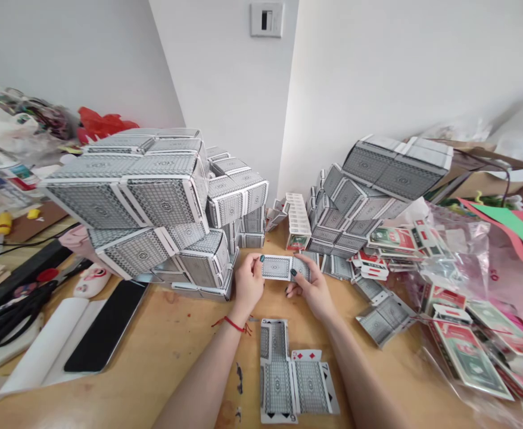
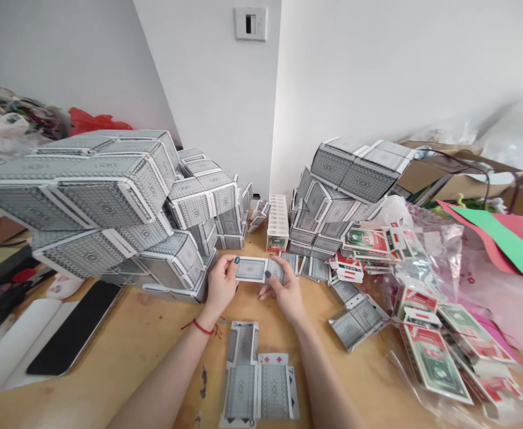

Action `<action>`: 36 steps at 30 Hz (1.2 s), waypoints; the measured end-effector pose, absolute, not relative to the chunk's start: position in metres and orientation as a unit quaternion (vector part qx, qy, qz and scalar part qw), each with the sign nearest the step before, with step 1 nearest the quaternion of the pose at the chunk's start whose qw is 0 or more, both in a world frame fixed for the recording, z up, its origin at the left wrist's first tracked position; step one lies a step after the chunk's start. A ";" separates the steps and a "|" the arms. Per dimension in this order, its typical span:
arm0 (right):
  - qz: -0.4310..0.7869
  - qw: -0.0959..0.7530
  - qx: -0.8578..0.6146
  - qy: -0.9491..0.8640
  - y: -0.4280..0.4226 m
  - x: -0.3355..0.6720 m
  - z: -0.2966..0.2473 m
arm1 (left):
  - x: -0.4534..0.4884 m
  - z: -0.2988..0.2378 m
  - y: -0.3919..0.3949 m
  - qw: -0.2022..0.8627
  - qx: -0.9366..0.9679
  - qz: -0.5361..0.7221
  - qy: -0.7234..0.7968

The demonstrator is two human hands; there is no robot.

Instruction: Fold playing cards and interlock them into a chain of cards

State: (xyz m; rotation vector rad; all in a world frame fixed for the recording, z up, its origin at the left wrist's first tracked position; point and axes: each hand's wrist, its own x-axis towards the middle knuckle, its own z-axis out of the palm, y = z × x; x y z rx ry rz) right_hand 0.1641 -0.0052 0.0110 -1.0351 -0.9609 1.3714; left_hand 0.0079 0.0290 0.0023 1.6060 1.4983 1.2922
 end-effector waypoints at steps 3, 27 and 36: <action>0.591 0.534 -0.432 -0.423 -0.006 0.165 0.011 | 0.007 0.001 0.030 0.296 0.612 0.482 0.553; 0.546 0.598 -0.448 -0.379 -0.003 0.158 0.010 | 0.028 0.013 0.020 0.546 0.522 0.477 0.449; 0.505 0.597 -0.458 -0.424 -0.003 0.158 0.012 | 0.023 0.013 0.022 0.507 0.554 0.480 0.453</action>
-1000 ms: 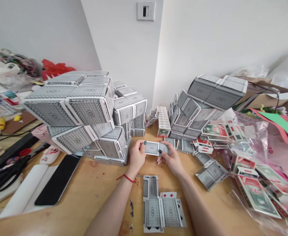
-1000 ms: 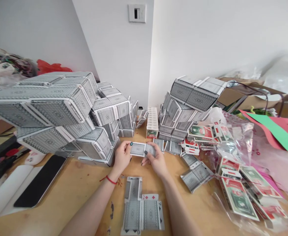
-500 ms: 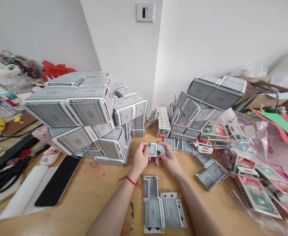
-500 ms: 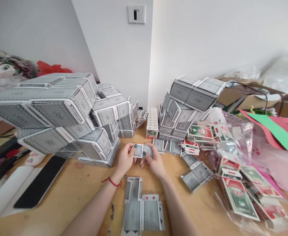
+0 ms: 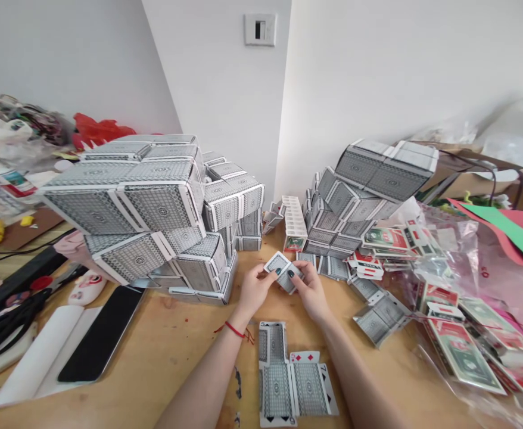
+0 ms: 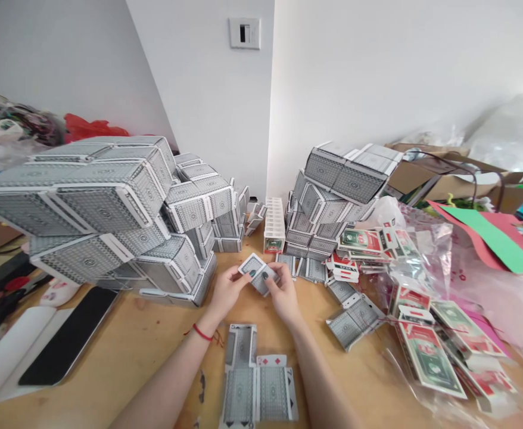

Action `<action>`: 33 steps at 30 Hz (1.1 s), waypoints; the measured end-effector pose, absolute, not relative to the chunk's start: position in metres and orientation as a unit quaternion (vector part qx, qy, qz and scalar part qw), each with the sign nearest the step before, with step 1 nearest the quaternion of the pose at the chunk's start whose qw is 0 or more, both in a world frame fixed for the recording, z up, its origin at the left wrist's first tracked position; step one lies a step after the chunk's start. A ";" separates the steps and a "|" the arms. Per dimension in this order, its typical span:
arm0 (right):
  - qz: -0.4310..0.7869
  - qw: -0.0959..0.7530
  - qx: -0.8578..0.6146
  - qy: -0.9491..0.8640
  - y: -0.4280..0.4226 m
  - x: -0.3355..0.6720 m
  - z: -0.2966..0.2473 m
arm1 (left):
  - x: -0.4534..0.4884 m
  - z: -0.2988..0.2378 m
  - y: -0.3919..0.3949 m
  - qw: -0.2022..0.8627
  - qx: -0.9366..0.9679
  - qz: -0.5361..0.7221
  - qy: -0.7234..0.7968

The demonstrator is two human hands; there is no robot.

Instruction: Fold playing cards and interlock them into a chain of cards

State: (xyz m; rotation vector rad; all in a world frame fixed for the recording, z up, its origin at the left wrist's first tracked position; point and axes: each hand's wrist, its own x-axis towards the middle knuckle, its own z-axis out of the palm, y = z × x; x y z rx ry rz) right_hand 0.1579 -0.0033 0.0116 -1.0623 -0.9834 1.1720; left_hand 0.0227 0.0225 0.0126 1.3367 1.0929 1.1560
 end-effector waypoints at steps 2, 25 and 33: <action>0.460 0.578 -0.483 -0.469 -0.002 0.160 0.011 | 0.020 0.012 0.026 0.529 0.504 0.508 0.456; -0.034 0.293 -0.758 -0.581 0.004 0.175 -0.013 | 0.011 0.014 0.028 0.542 0.506 0.495 0.452; -0.032 0.331 -0.753 -0.568 0.006 0.179 -0.017 | 0.018 0.013 0.023 0.558 0.558 0.450 0.419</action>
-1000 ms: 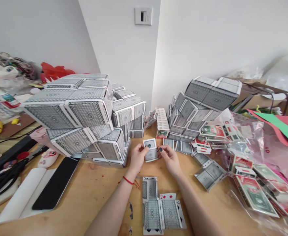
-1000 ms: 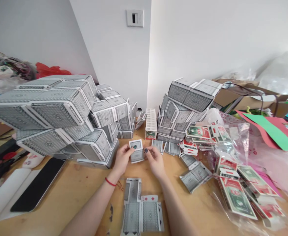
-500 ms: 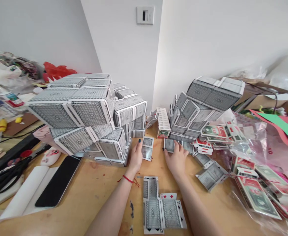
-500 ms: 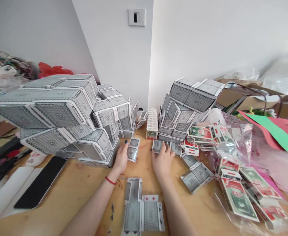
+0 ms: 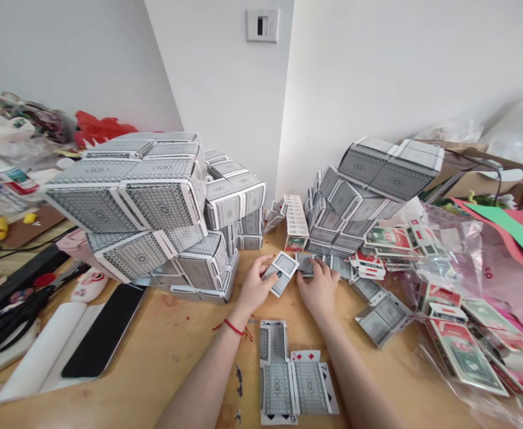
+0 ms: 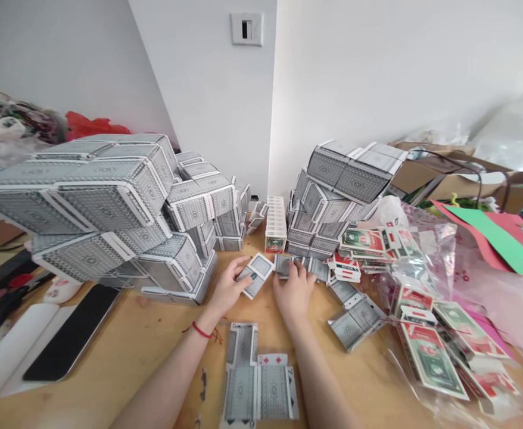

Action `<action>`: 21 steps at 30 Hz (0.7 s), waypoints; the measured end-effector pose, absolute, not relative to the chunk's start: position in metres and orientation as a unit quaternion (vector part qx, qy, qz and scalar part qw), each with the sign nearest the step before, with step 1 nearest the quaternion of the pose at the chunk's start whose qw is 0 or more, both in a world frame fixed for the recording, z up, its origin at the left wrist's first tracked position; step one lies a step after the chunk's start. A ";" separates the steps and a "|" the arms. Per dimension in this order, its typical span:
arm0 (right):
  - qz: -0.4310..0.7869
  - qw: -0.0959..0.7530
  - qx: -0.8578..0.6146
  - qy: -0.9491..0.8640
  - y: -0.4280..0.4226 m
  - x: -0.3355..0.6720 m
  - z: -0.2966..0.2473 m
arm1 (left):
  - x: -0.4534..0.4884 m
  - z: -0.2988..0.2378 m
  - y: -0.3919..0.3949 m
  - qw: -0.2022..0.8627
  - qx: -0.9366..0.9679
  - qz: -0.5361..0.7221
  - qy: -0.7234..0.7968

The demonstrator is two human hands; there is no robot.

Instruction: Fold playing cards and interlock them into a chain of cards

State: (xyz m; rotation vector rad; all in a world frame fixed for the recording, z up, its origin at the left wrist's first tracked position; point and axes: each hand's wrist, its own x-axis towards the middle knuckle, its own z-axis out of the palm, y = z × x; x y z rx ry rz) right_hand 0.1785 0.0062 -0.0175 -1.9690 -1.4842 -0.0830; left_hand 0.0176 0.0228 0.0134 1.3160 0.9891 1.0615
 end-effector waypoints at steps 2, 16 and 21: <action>-0.031 0.331 -0.755 -0.564 0.006 0.178 -0.017 | 0.018 0.011 0.023 0.538 0.565 0.459 0.426; -0.007 0.422 -0.678 -0.602 0.008 0.183 -0.022 | 0.014 0.012 0.028 0.518 0.474 0.512 0.495; 0.045 0.467 -0.636 -0.613 0.007 0.179 -0.019 | 0.015 0.012 0.029 0.545 0.447 0.508 0.495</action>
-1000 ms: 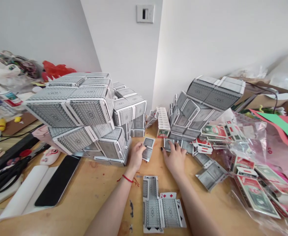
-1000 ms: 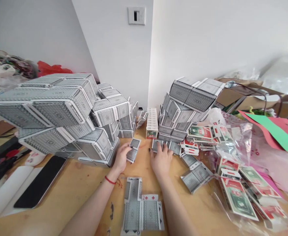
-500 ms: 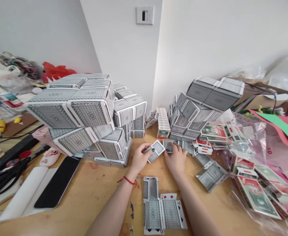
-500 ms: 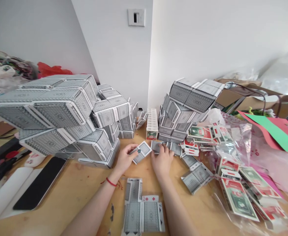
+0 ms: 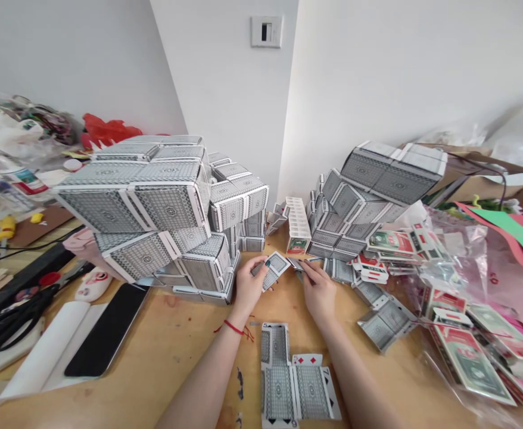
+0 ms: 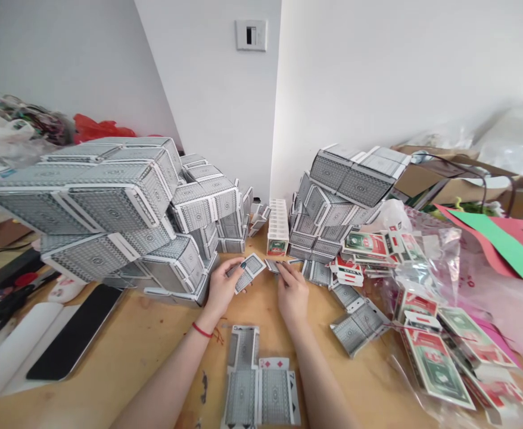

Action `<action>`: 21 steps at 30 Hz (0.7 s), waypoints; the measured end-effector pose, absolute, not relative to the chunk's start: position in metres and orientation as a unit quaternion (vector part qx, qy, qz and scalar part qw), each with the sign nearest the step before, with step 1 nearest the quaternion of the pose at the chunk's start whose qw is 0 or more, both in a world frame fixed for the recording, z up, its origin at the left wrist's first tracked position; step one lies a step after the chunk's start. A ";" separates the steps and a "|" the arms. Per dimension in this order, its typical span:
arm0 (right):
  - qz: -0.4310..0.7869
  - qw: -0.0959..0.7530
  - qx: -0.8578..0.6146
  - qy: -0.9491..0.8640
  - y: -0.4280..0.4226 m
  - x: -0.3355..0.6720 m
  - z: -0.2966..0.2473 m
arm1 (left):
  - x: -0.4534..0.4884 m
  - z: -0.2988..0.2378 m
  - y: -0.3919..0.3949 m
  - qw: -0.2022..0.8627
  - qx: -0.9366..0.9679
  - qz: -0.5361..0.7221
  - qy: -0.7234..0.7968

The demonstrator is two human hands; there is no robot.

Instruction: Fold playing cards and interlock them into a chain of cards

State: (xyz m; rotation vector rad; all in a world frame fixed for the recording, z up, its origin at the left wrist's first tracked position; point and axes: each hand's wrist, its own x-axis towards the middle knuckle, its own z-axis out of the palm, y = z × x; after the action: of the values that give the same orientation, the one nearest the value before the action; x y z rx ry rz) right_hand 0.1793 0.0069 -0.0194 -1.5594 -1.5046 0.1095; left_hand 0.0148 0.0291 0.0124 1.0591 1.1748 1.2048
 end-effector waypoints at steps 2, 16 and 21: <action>0.048 0.475 -0.631 -0.612 0.006 0.179 -0.018 | 0.015 0.012 0.029 0.539 0.456 0.502 0.501; 0.007 0.489 -0.613 -0.620 0.005 0.179 -0.019 | 0.015 0.012 0.029 0.535 0.487 0.449 0.524; -0.012 0.477 -0.624 -0.619 0.003 0.178 -0.018 | 0.015 0.016 0.028 0.549 0.489 0.437 0.519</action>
State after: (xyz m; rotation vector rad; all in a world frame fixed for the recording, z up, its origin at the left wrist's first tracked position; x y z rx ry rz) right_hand 0.1780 0.0028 -0.0177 -1.5239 -1.5125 -0.0304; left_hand 0.0154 0.0279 0.0157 1.1569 1.2281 1.0341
